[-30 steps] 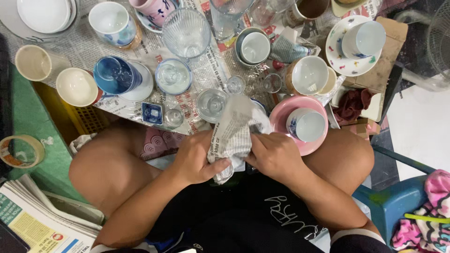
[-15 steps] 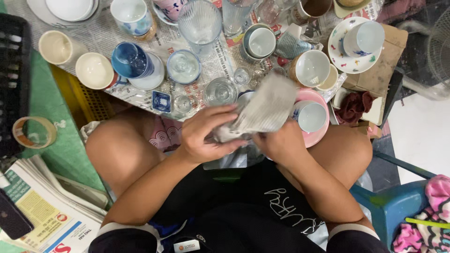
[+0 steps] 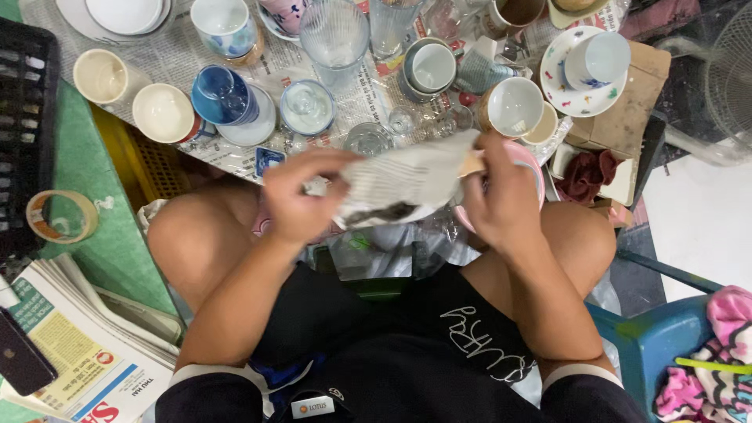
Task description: The person wraps various small dishes, including cups and bowls, in newspaper. They fold the paper around each item and place the wrapped items into a black plastic crate.
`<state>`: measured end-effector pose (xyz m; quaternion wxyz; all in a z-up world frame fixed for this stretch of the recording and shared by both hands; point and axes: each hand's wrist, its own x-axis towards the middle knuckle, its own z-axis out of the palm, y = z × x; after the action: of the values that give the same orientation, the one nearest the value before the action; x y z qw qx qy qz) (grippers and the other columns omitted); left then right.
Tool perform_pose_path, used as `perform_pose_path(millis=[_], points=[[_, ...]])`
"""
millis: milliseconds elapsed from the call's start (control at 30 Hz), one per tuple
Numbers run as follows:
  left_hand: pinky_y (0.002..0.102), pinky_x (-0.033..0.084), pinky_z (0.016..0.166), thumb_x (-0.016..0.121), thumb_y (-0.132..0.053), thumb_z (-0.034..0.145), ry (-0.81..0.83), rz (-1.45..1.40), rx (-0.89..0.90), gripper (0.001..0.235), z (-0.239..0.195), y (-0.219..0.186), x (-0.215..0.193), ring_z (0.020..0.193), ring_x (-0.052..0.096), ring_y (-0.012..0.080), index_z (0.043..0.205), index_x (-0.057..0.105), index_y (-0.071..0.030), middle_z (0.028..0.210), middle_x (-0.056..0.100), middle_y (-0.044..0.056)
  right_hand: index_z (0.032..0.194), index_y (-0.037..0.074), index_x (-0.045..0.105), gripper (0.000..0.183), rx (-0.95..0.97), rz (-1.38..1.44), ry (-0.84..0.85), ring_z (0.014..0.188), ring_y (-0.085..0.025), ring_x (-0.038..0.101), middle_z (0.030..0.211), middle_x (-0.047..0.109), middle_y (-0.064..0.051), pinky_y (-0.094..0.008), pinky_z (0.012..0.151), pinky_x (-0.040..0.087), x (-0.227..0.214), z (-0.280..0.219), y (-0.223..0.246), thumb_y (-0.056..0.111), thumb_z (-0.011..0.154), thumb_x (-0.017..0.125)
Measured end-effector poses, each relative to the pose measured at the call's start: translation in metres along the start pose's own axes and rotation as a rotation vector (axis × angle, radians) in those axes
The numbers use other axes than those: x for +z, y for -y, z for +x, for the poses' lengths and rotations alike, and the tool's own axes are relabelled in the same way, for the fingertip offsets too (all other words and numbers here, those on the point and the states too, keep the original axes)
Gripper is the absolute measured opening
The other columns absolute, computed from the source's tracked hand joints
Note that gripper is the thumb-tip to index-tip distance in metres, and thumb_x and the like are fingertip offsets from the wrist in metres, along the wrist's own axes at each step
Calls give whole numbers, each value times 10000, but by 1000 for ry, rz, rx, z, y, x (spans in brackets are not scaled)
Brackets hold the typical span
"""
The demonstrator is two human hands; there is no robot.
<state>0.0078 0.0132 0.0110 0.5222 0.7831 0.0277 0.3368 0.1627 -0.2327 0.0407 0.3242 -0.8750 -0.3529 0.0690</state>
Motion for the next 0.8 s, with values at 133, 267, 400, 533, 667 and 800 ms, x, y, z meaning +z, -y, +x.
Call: perform_pose_path(millis=[133, 267, 400, 533, 667, 800], points=[[288, 543, 850, 773, -49, 933, -148, -209, -237, 155, -3, 26, -26, 927, 671, 134, 1051, 711, 30, 1043, 722, 72, 1277, -40, 554, 296, -79, 439, -81, 892, -251, 660, 988, 657, -192, -351, 833, 527, -17, 0, 0, -32, 994, 466], [254, 545, 898, 790, -59, 1011, -334, -215, -237, 230, -4, 49, -53, 965, 669, 94, 1199, 686, 23, 1089, 718, 44, 1221, -45, 563, 243, 11, 538, -181, 986, -127, 607, 1021, 678, -190, -293, 888, 506, -18, 5, -6, 3, 1018, 439], [265, 487, 719, 742, -167, 1055, -659, -416, -287, 214, 4, 65, -87, 782, 605, 90, 1140, 615, -17, 955, 672, 21, 1103, -6, 673, 163, 67, 92, 15, 743, -266, 643, 815, 659, -168, -361, 699, 511, -30, 5, -4, 96, 1021, 577], [317, 507, 851, 739, -202, 1133, -697, -565, -163, 275, 5, 74, -87, 911, 636, 155, 1204, 646, 47, 1086, 705, 99, 1061, 74, 751, 168, -67, -197, 131, 767, -370, 670, 848, 704, -175, -448, 667, 520, -2, 11, 12, 192, 956, 691], [286, 509, 829, 750, -245, 1081, -662, -313, -171, 279, 7, 77, -77, 891, 639, 133, 1167, 679, 10, 1062, 717, 75, 897, 79, 728, 90, -267, -283, 111, 841, -314, 679, 910, 662, -129, -435, 632, 539, 21, 17, 17, 163, 871, 707], [280, 507, 939, 764, -253, 1058, -611, -272, -182, 330, 7, 67, -70, 1025, 640, 121, 1240, 677, 8, 1150, 712, 62, 838, 82, 713, 54, -297, -444, 186, 925, -283, 683, 940, 634, -101, -405, 647, 563, 35, 23, 7, 84, 836, 659]])
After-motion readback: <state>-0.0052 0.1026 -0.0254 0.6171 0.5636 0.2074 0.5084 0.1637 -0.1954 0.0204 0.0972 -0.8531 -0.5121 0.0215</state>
